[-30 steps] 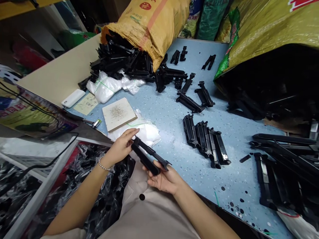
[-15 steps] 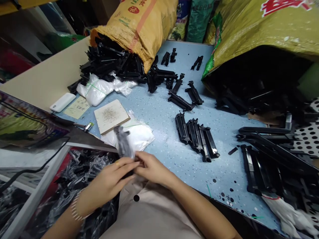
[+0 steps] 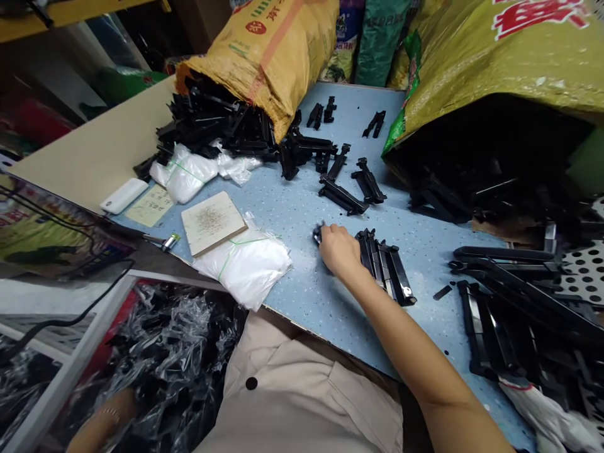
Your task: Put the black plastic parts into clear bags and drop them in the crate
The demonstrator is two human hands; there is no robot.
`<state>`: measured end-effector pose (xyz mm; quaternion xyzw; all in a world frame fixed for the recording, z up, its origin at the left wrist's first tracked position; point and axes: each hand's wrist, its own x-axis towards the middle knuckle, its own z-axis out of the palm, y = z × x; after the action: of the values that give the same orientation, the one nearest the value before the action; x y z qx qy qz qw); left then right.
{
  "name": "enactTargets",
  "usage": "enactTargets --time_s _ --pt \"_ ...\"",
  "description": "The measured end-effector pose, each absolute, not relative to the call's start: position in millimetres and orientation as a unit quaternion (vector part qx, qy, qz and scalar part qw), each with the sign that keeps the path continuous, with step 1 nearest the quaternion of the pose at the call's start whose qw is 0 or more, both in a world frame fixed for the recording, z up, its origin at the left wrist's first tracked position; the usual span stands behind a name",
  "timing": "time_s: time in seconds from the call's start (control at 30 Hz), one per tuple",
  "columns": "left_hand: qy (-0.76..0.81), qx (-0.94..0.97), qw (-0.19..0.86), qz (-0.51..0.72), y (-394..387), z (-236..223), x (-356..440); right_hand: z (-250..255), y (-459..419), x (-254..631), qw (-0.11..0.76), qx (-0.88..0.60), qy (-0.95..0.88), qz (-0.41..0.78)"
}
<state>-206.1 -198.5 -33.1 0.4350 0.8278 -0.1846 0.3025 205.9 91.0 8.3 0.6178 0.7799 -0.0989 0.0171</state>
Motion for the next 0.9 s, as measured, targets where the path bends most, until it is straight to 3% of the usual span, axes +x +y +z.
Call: enactTargets --time_s 0.1,0.2,0.27,0.33,0.43,0.63,0.7,0.8,0.9 --pt "0.829 0.454 0.293 -0.149 -142.4 -28.8 -169.6 0.9 56.8 198.5 0.012 0.555 0.823 -0.119" --pt "0.761 0.609 0.207 0.083 -82.8 -19.3 -100.7 -12.1 29.3 210.1 -0.033 0.503 0.856 -0.114" --pt "0.669 0.713 0.136 0.158 -52.8 -14.6 -55.4 -17.8 18.5 224.7 -0.073 0.464 0.876 -0.113" --pt "0.627 0.756 0.108 0.152 -32.8 -13.1 -26.5 -18.2 9.6 239.8 -0.116 0.424 0.892 -0.107" --pt "0.635 0.746 0.157 0.129 -18.6 -14.3 -19.7 -13.2 -9.4 253.2 -0.158 0.41 0.895 -0.078" --pt "0.62 0.764 0.123 0.127 -22.3 -12.9 -39.3 -26.9 -33.5 238.1 -0.151 0.475 0.866 -0.033" --pt "0.628 0.746 0.169 0.146 -21.2 -11.6 -41.9 -33.7 -25.2 233.5 -0.162 0.434 0.884 -0.064" --pt "0.658 0.645 0.322 0.217 -13.7 -10.0 -46.7 -36.9 -10.1 234.0 -0.189 0.373 0.901 -0.116" --pt "0.675 0.543 0.425 0.261 -7.5 -10.3 -49.4 -35.4 -5.8 237.1 -0.224 0.388 0.878 -0.171"
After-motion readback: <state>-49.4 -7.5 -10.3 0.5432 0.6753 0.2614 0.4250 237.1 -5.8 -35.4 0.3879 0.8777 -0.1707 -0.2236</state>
